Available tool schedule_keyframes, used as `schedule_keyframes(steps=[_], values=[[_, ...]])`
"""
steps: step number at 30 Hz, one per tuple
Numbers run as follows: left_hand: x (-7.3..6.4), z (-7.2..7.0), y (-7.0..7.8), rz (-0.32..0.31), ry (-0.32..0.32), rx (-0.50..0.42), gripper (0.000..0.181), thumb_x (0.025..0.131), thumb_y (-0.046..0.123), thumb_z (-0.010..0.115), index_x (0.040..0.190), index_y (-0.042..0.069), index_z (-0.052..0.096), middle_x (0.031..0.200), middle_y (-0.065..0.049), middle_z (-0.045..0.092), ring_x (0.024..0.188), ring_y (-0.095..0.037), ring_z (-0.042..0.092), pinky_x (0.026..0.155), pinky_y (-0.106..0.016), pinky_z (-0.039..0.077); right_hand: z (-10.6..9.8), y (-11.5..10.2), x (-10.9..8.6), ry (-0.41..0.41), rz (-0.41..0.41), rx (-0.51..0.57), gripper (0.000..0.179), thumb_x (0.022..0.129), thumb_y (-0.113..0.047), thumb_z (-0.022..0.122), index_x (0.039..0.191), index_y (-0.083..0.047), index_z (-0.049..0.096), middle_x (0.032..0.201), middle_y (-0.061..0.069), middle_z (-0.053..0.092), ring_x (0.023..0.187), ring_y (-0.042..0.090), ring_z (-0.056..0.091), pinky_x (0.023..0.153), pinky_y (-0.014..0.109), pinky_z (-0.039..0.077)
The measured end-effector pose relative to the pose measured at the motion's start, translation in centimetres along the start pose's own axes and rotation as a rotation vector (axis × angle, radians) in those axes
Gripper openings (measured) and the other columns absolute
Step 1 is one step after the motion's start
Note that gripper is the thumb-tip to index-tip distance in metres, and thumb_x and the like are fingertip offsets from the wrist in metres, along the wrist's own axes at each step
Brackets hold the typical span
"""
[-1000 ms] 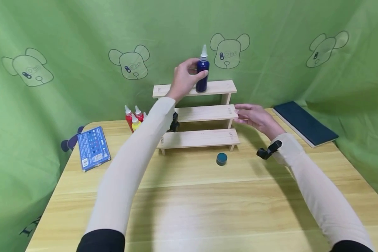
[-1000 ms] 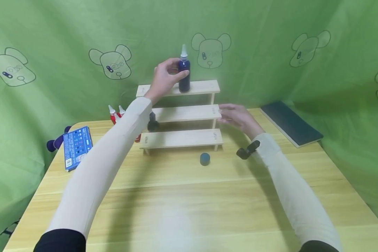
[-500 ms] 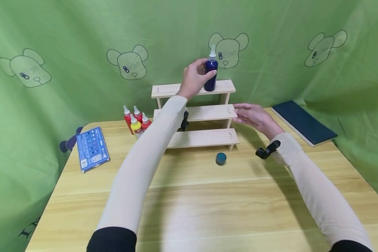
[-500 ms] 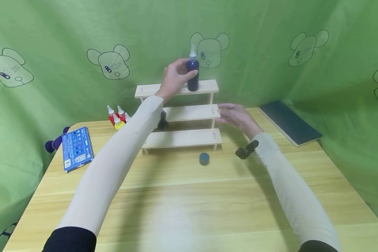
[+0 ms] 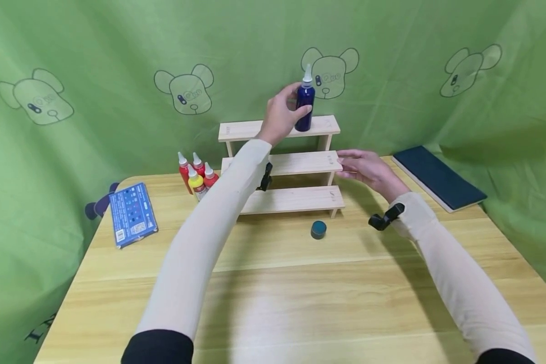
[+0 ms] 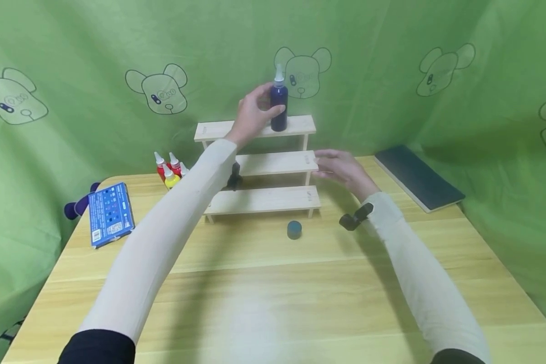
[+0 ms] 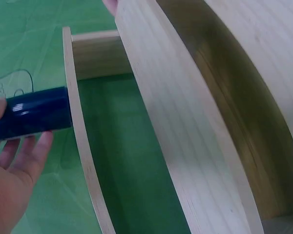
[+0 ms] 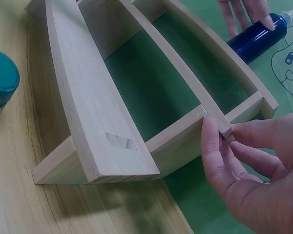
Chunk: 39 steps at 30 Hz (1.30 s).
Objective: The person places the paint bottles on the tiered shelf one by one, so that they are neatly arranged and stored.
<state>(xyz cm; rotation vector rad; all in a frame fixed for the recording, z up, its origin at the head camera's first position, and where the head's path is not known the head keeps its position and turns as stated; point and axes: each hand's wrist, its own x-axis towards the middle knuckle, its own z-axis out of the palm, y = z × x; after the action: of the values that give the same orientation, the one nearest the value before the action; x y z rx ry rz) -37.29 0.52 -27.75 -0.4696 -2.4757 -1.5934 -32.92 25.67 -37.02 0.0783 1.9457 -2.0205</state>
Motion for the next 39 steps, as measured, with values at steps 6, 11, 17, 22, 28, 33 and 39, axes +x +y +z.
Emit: schedule_keyframes(steps=[6,11,17,22,28,33,39], values=[[-0.7,-0.9,-0.1,-0.042,-0.016,0.049,0.086,0.096,0.022,0.078,0.166,0.019,0.026,0.160,-0.006,0.047,0.142,-0.022,0.051,0.116,-0.031,0.047,0.2,-0.1,0.1,-0.011,-0.010,-0.016,0.055,0.107,-0.003,0.056,0.157,0.006,0.035,0.099,-0.001,0.073,0.086,0.011,0.074,0.094,0.024,0.061],[-1.3,-2.7,-0.2,-0.011,-0.006,0.068,0.080,0.098,0.025,0.076,0.163,0.017,0.031,0.158,-0.008,0.047,0.141,-0.023,0.050,0.114,-0.031,0.048,0.0,0.0,-0.1,-0.004,-0.004,-0.024,0.055,0.107,-0.003,0.055,0.158,0.006,0.034,0.098,-0.001,0.073,0.085,0.012,0.074,0.093,0.024,0.061],[-2.0,-4.7,-0.6,0.029,-0.006,0.053,0.073,0.098,0.022,0.076,0.160,0.015,0.038,0.158,-0.009,0.047,0.140,-0.025,0.051,0.114,-0.032,0.049,-0.4,0.0,0.0,-0.003,-0.006,-0.015,0.055,0.107,-0.003,0.056,0.157,0.005,0.035,0.098,0.000,0.072,0.086,0.013,0.075,0.090,0.022,0.062],[-3.1,-6.8,-1.3,0.047,-0.020,0.073,0.072,0.098,0.023,0.076,0.159,0.014,0.039,0.158,-0.010,0.048,0.140,-0.027,0.051,0.116,-0.039,0.048,0.0,0.2,0.4,-0.011,-0.010,0.001,0.054,0.107,-0.002,0.056,0.156,0.006,0.037,0.098,0.001,0.073,0.086,0.013,0.075,0.089,0.023,0.062],[-5.1,-9.8,-2.7,0.050,-0.013,0.123,0.074,0.099,0.027,0.075,0.161,0.017,0.036,0.155,-0.012,0.050,0.140,-0.027,0.052,0.116,-0.042,0.048,0.7,0.1,0.8,-0.034,-0.012,-0.011,0.054,0.106,0.000,0.057,0.155,0.008,0.037,0.100,0.003,0.071,0.086,0.014,0.075,0.089,0.023,0.062],[-6.7,-12.5,-3.8,0.063,0.023,0.112,0.070,0.100,0.023,0.072,0.159,0.012,0.036,0.152,-0.015,0.052,0.138,-0.030,0.052,0.116,-0.042,0.048,0.8,-0.1,0.8,-0.033,-0.022,-0.014,0.054,0.105,0.001,0.056,0.154,0.010,0.036,0.097,0.003,0.070,0.082,0.014,0.074,0.087,0.022,0.063],[-8.3,-16.2,-4.8,0.071,0.142,0.098,0.054,0.104,0.021,0.065,0.152,0.007,0.044,0.145,-0.016,0.058,0.133,-0.025,0.057,0.115,-0.034,0.049,0.9,-0.1,0.9,-0.064,-0.005,0.049,0.052,0.104,0.003,0.057,0.151,0.011,0.037,0.097,0.005,0.072,0.083,0.015,0.075,0.089,0.024,0.063]])
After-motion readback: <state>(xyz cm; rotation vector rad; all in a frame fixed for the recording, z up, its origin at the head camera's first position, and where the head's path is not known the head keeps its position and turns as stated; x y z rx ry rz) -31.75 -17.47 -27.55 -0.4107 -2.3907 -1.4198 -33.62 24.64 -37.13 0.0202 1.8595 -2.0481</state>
